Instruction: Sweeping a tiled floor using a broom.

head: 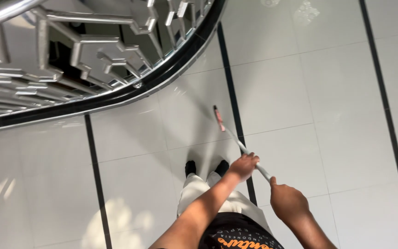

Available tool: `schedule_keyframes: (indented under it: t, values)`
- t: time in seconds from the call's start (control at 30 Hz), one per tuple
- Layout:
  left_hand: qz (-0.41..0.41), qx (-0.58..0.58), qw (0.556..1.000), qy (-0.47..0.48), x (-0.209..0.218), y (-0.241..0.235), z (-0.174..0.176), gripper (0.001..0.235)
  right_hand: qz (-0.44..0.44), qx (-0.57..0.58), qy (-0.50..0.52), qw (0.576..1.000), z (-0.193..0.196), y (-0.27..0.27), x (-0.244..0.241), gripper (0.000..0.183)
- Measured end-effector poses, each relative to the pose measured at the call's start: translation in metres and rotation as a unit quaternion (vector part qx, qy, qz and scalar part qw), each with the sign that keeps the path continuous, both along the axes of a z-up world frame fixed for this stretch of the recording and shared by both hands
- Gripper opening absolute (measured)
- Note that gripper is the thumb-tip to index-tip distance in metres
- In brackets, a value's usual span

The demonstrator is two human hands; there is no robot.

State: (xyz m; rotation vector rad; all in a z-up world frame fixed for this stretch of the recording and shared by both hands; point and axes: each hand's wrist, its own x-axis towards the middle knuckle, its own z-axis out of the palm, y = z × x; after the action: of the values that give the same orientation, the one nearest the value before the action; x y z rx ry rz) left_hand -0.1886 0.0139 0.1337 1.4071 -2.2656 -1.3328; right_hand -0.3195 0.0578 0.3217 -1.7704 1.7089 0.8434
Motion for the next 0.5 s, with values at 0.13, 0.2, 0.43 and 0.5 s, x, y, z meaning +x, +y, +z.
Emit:
schedule_keyframes:
  t: [0.13,0.2,0.43,0.5]
  values:
    - [0.072,-0.178,0.979,0.067,0.077,0.023,-0.081,0.017,0.157,-0.113,-0.047,0.98,-0.053,-0.006,0.025,0.035]
    - [0.084,-0.186,0.979,0.019,0.129,0.028,-0.065,0.016,0.008,0.076,-0.078,0.994,-0.059,-0.023,0.067,0.042]
    - [0.09,0.0,0.985,-0.148,0.252,0.031,-0.067,0.014,0.205,0.058,-0.158,0.964,-0.144,-0.018,0.167,0.053]
    - [0.075,0.081,0.974,-0.198,0.272,0.027,-0.082,0.012,0.059,0.092,-0.168,0.98,-0.125,-0.025,0.2,0.041]
